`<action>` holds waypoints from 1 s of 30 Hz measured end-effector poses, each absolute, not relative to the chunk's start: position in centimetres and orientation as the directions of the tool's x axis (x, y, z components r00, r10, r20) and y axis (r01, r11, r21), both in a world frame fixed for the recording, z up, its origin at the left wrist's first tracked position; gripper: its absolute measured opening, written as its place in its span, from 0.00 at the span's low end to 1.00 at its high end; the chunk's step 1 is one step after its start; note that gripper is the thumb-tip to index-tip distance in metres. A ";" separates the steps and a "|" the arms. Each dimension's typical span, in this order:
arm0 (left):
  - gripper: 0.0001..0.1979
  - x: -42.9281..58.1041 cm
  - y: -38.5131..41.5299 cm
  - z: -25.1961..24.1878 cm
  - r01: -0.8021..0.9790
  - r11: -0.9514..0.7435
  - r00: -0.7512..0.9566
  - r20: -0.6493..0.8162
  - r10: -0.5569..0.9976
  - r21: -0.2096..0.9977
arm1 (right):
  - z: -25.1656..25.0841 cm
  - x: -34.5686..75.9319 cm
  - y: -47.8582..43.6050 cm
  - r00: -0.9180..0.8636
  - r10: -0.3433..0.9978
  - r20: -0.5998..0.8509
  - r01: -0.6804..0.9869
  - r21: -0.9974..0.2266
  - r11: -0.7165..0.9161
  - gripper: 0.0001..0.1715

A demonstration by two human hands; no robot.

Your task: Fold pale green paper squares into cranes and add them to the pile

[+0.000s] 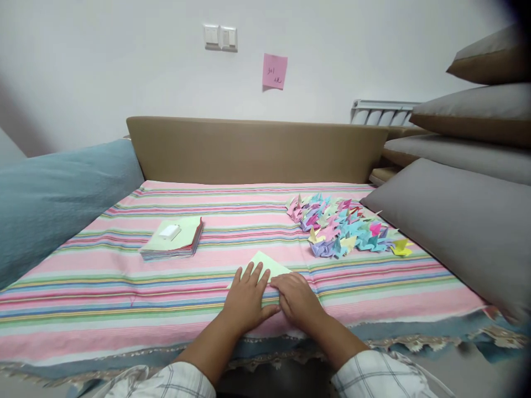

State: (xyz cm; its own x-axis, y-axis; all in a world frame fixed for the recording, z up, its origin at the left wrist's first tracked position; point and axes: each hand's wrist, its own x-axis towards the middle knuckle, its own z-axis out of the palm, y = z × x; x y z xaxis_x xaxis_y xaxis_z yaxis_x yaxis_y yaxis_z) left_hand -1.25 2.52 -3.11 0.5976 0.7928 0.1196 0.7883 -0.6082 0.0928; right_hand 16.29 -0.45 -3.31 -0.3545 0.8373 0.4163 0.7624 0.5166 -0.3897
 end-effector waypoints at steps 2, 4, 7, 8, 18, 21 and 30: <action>0.42 -1.2 2.6 -3.1 0.791 -0.606 0.596 0.117 0.794 0.088 | -3.1 17.0 -0.3 -0.296 0.876 0.380 0.790 -0.418 0.448 0.20; 0.42 -1.2 2.6 -3.1 0.794 -0.602 0.593 0.115 0.797 0.085 | -2.8 18.2 0.0 -0.230 0.915 0.332 0.817 -0.444 0.367 0.19; 0.42 -1.1 2.5 -2.8 0.796 -0.598 0.589 0.108 0.800 0.088 | -2.2 20.0 0.2 -0.140 0.958 0.251 0.847 -0.470 0.247 0.18; 0.42 -1.1 2.5 -2.7 0.797 -0.598 0.589 0.107 0.801 0.089 | -2.0 20.5 0.3 -0.104 0.969 0.224 0.858 -0.473 0.201 0.17; 0.41 -1.1 2.4 -2.7 0.794 -0.602 0.591 0.124 0.797 0.087 | -2.4 19.6 0.1 -0.286 0.856 0.430 0.810 -0.369 0.456 0.21; 0.41 -1.1 2.5 -2.7 0.789 -0.606 0.594 0.125 0.795 0.101 | -2.9 18.5 0.1 -0.343 0.854 0.391 0.807 -0.342 0.481 0.22; 0.36 -2.2 0.5 -3.0 0.832 -0.545 0.526 0.162 0.835 0.106 | -3.1 18.5 0.2 -0.348 0.874 0.340 0.788 -0.398 0.469 0.22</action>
State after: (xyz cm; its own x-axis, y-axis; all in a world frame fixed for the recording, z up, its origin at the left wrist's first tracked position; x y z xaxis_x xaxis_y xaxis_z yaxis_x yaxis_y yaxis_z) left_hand -2.25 0.52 -2.98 0.5259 0.8350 0.1617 0.8321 -0.5445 0.1056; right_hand 18.47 0.22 -3.06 -0.3479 0.8735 0.3404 0.7885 0.4691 -0.3978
